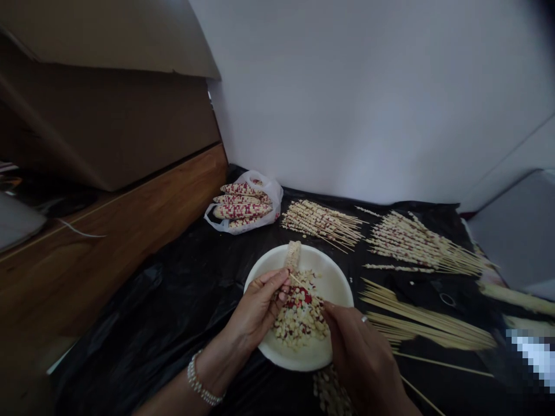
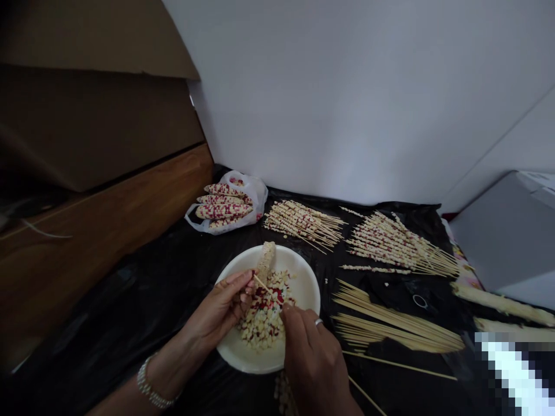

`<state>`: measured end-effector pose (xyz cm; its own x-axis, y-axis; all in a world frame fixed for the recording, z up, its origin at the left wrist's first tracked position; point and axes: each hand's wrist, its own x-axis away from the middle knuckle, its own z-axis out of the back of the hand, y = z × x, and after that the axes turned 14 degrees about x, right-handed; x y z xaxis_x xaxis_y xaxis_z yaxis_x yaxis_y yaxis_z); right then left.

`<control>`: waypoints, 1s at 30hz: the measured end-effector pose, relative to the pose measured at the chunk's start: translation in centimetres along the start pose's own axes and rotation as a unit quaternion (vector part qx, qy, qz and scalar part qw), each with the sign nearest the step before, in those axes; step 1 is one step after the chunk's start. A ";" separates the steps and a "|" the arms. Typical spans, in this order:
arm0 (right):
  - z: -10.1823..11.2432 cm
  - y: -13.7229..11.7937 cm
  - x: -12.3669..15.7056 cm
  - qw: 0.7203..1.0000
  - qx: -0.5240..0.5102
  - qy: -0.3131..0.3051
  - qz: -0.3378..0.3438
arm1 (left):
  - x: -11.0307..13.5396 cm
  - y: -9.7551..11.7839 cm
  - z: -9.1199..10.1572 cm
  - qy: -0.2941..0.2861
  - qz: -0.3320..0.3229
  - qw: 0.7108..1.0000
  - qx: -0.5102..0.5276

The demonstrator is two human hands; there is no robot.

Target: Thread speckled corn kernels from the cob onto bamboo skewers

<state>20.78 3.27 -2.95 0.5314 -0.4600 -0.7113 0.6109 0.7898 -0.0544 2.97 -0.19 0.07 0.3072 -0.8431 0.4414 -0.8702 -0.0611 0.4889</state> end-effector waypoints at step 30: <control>-0.3 0.8 -0.5 0.999 0.019 -0.008 -0.028 | 0.4 -0.6 -0.1 0.007 0.163 0.981 0.105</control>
<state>20.82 4.32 -2.84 0.5050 -0.5100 -0.6963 0.6618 0.7466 -0.0669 3.64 -0.43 0.02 0.0039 -0.8283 0.5603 -0.9827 0.1005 0.1554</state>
